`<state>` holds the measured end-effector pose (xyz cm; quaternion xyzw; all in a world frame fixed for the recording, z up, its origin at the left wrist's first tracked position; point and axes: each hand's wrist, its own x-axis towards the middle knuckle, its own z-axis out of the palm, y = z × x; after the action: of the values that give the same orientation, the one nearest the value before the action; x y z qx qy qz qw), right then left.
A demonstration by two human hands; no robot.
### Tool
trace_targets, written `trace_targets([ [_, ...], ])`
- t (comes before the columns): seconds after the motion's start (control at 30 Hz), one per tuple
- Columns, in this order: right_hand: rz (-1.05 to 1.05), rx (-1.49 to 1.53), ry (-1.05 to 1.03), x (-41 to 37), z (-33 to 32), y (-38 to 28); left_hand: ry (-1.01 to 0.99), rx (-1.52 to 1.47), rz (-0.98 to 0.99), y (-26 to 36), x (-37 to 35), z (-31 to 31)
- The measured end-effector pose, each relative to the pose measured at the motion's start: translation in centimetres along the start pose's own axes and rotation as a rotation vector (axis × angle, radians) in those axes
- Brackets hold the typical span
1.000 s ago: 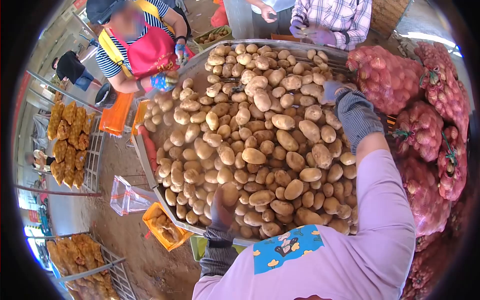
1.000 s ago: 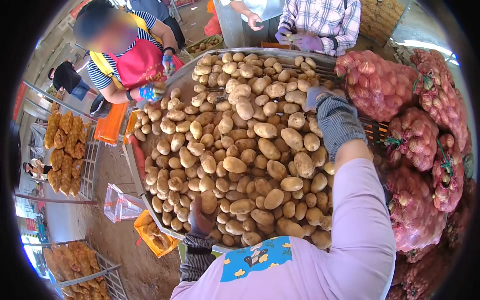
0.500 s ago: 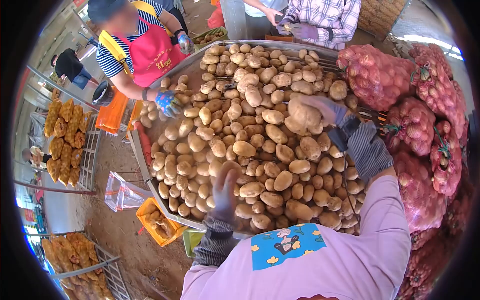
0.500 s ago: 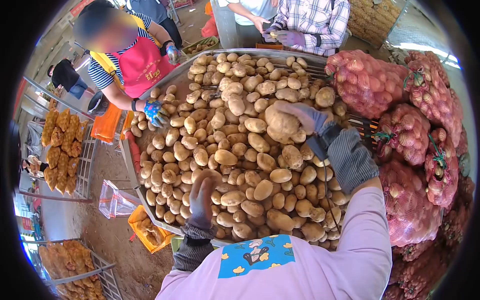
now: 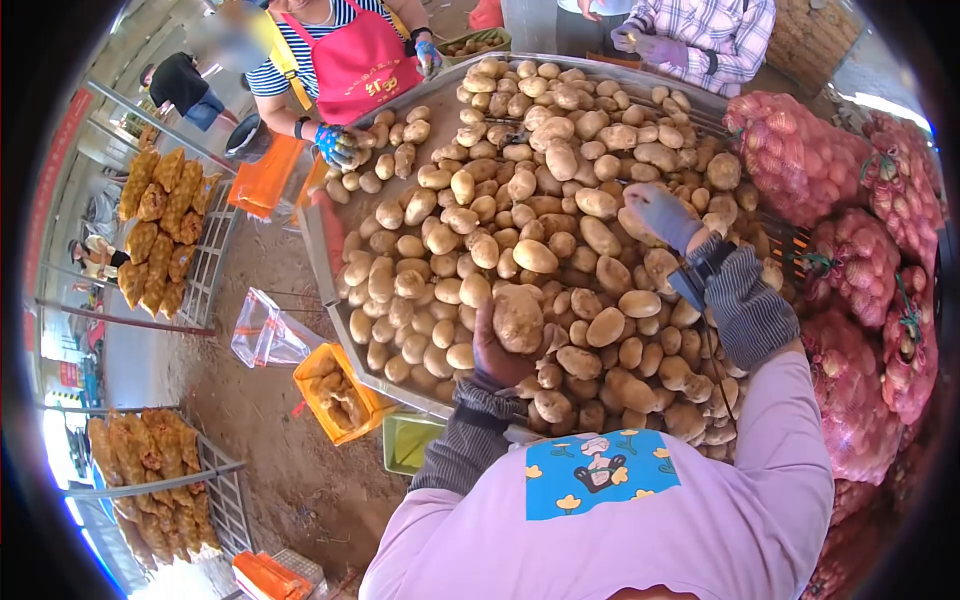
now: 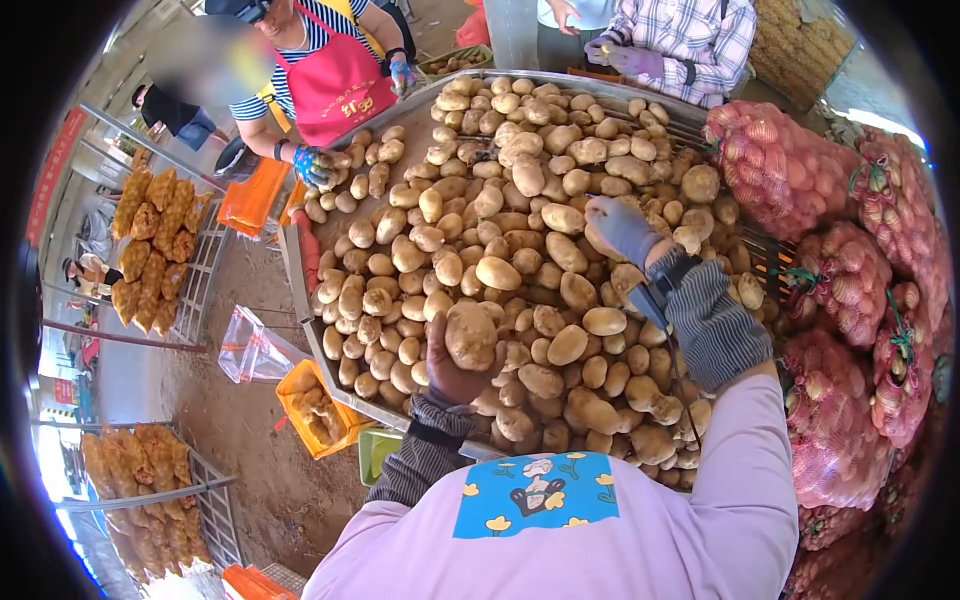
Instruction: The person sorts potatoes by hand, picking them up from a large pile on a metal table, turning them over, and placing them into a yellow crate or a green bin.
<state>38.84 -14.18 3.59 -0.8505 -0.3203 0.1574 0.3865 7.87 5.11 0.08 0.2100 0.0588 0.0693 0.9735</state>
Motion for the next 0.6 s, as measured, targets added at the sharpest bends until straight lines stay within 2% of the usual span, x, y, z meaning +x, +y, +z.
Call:
trace_targets([
  [0.07,0.090,-0.246,0.104,1.8,-1.1,0.2,0.062,0.170,-0.060,0.0,-0.7,-1.3],
  [0.1,0.071,-0.258,0.082,2.5,-1.1,-0.3,0.150,0.384,-0.091,-0.2,-0.6,-1.7],
  [0.13,0.068,-0.259,0.075,3.0,-0.6,-0.8,0.156,0.381,-0.087,-0.4,-0.7,-2.2],
  [0.2,0.219,-0.260,-0.109,3.3,0.2,-4.8,0.188,-0.293,-0.099,0.0,-0.9,-1.9],
  [0.23,0.135,-0.255,-0.080,4.6,1.9,-2.8,0.234,0.220,0.087,-1.3,-0.6,-2.4],
  [0.27,0.126,-0.247,-0.100,6.0,3.4,-1.1,0.254,0.221,0.098,-0.7,-0.6,-1.8],
  [0.33,0.194,-0.443,-0.227,8.1,5.8,1.2,0.321,-0.478,-0.125,1.4,-0.2,1.0],
  [0.47,0.268,-0.526,-0.191,8.5,6.7,1.1,0.290,-0.550,-0.137,2.7,-0.5,1.6],
  [0.5,0.213,-0.494,-0.159,8.3,6.4,0.9,0.129,-0.359,-0.020,2.2,-0.6,0.9],
  [0.53,0.210,-0.497,-0.159,8.3,6.0,0.7,0.127,-0.361,-0.016,2.1,-0.5,0.1],
  [0.6,0.446,0.336,-0.338,7.5,3.9,-1.5,0.314,-0.384,-0.090,1.8,-0.4,-1.0],
])
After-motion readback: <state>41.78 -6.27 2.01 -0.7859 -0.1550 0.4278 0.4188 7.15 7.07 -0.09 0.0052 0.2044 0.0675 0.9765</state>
